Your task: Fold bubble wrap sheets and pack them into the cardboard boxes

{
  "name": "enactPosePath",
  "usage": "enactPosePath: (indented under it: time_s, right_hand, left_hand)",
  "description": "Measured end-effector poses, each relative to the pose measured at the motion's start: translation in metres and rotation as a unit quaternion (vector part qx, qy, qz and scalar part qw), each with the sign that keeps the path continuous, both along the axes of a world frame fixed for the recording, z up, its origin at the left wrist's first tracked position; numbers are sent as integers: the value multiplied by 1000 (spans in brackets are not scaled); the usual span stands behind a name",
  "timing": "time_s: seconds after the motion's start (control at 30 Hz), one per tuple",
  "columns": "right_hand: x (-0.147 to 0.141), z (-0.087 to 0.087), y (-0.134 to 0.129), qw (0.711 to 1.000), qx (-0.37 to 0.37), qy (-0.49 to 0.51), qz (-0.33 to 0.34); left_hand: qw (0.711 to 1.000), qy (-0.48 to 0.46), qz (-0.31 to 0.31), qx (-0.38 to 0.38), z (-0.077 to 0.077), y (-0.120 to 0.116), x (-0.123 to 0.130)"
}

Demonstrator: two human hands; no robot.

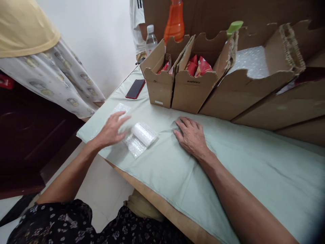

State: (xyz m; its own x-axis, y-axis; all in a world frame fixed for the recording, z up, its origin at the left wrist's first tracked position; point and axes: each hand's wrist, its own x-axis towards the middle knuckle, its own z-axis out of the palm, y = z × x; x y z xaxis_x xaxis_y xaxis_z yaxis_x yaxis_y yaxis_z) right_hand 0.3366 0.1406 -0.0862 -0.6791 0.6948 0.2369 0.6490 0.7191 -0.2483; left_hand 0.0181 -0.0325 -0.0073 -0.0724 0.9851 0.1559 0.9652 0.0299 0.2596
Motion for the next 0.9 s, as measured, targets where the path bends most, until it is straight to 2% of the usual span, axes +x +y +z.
enactPosePath:
  time_s: [0.07, 0.13, 0.2, 0.27, 0.33, 0.43, 0.5, 0.57, 0.67, 0.77, 0.83, 0.9]
  right_hand:
    - [0, -1, 0, 1000, 5, 2, 1]
    - [0, -2, 0, 1000, 9, 6, -1]
    - [0, -2, 1, 1000, 8, 7, -2]
    - [1, -3, 1, 1000, 10, 9, 2]
    - [1, -5, 2, 1000, 20, 13, 4]
    - [2, -8, 3, 999, 31, 15, 5]
    - [3, -10, 4, 999, 34, 9, 8]
    - [4, -10, 6, 999, 34, 6, 14]
    - [5, -9, 6, 1000, 22, 16, 15]
    - [5, -7, 5, 1000, 8, 26, 14]
    - [5, -6, 5, 999, 6, 30, 15]
    - [5, -5, 4, 1000, 4, 27, 14]
  left_hand:
    - [996, -4, -85, -30, -7, 3, 24]
    - [993, -22, -108, -37, -12, 11, 37]
    - [995, -73, -74, -13, -13, 19, 41]
    - [984, -173, -6, 32, -8, 24, 40]
    - [940, -326, 58, 83, 2, 24, 40]
    - [814, -557, 117, 116, 15, 20, 45]
    - [740, -651, 141, 95, 19, 16, 54]
    - [691, -703, 152, 68, 16, 13, 65]
    - [640, -750, 163, 39, 4, 9, 82]
    - [599, -772, 207, 35, -9, 3, 89]
    - [589, -770, 240, 44, -9, -2, 85]
    - [595, -759, 253, 69, 2, -7, 73]
